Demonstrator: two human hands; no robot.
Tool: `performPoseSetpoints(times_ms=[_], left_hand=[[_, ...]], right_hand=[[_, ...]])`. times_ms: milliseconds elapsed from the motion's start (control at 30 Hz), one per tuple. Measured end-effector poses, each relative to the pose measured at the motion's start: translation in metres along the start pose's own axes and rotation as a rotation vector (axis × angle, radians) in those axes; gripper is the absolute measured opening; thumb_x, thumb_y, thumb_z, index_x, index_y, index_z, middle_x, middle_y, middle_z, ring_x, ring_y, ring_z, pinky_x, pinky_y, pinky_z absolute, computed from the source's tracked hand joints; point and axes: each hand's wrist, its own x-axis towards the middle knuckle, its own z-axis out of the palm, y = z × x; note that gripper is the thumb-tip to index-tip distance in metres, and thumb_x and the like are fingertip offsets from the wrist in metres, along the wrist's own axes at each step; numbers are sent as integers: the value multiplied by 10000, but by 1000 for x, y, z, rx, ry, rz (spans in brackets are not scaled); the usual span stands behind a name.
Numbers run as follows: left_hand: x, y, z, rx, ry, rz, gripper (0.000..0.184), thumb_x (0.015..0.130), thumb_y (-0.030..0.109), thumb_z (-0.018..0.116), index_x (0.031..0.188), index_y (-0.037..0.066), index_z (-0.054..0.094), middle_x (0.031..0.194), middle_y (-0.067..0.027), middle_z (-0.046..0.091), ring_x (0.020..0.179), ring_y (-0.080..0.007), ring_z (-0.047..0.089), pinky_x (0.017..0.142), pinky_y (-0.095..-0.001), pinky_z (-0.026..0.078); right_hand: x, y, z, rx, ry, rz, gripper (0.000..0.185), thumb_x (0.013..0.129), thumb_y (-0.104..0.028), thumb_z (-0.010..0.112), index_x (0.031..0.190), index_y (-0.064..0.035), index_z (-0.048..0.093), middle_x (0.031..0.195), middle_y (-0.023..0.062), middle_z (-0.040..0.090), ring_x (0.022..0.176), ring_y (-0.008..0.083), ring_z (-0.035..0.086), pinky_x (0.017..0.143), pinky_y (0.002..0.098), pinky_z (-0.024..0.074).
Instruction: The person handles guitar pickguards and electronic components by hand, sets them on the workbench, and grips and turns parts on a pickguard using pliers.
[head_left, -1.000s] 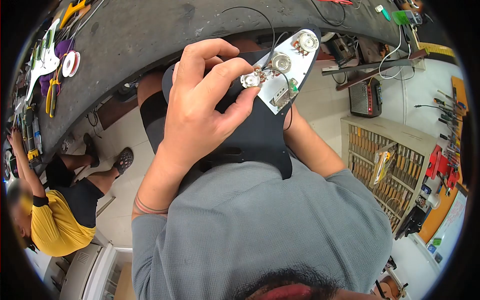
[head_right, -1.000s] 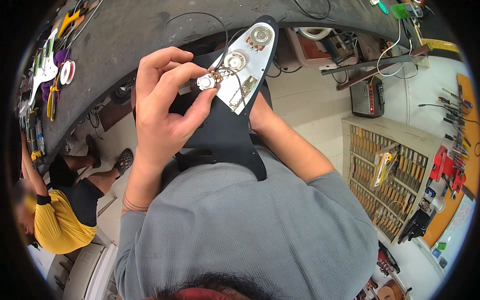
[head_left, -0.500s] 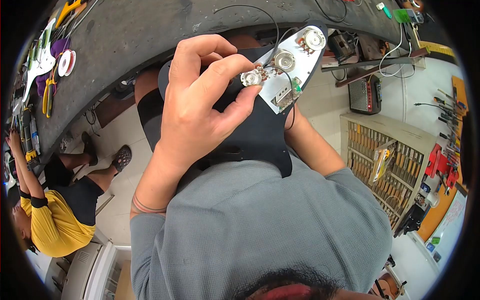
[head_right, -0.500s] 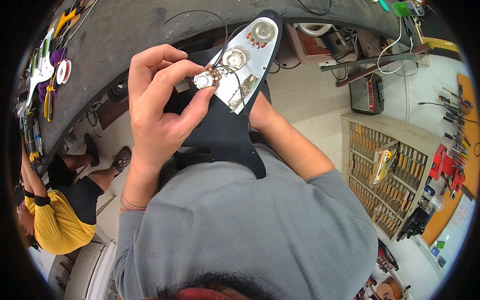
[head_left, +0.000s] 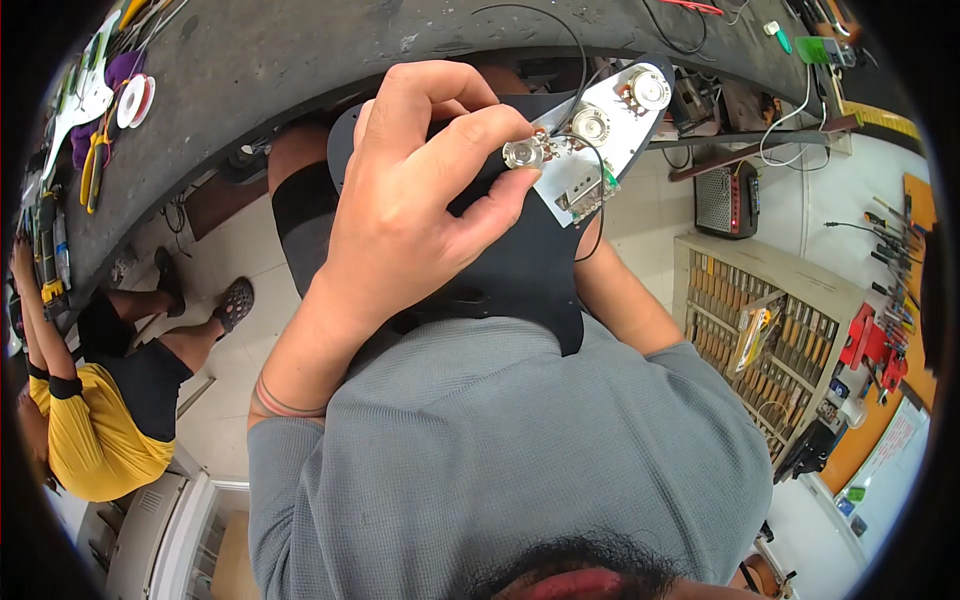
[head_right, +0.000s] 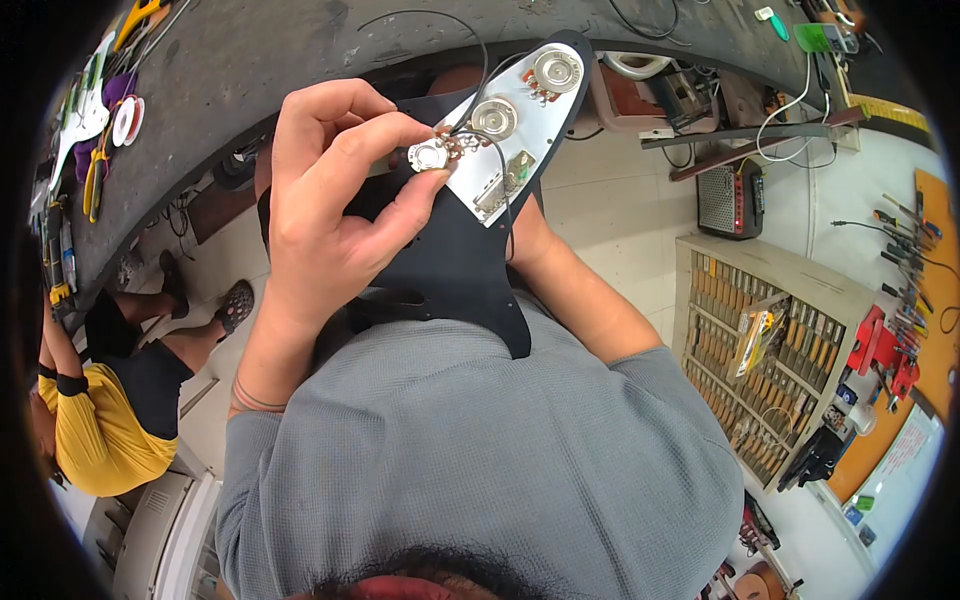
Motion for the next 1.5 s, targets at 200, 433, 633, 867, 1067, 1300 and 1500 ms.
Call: performPoseSetpoints(times_ms=[200,433,633,867,1067,1300,1500], left_hand=[[-1,0,-3,0,-4,1,363,760,-49,897,1097,12,777,1128,-88,614,883,-166,644,708,-290,566],[-1,-3,-2,-10,12,14,360,756,-50,900,1089,7,777,1119,-88,616,872,-166,646,696,-289,562],[1,-3,-2,6,22,34,366,745,-46,905,1084,11,782,1114,-89,620,879,-168,646,708,-289,560],[0,-3,-4,-1,15,30,375,748,-49,905,1098,17,786,1103,-91,630,901,-169,652,702,-287,565],[-2,-5,-5,-16,7,33,389,752,-53,903,1117,13,781,1124,-99,628,916,-172,658,695,-277,572],[-2,-3,-6,4,0,19,417,728,-39,907,1120,10,775,1132,-105,630,952,-203,655,749,-307,579],[-2,-2,-5,1,3,11,424,726,-35,907,1125,12,772,1134,-111,633,951,-211,654,763,-318,582]], right_hand=[[1,6,0,-244,-5,-101,491,1036,-273,749,1447,-55,591,1356,93,689,1202,192,683,1020,373,584],[5,1,1,-125,-30,-42,459,1049,-276,739,1427,-54,603,1327,88,705,1191,190,688,1024,371,582],[1,0,-5,79,-5,64,458,1051,-260,738,1435,-49,603,1341,82,699,1203,187,684,1035,368,580],[-2,6,-5,-142,-8,-52,498,1040,-275,754,1457,-55,594,1381,80,681,1234,178,664,1045,365,568],[-1,1,-5,-76,-2,9,496,1044,-269,744,1457,-43,590,1375,91,687,1211,188,677,1026,366,580],[-1,-1,-1,-65,21,-12,484,1049,-252,738,1454,-35,589,1354,101,697,1189,186,687,1021,366,587],[0,-3,-1,26,20,29,452,1048,-245,735,1428,-39,603,1347,107,699,1191,193,689,1018,369,591]])
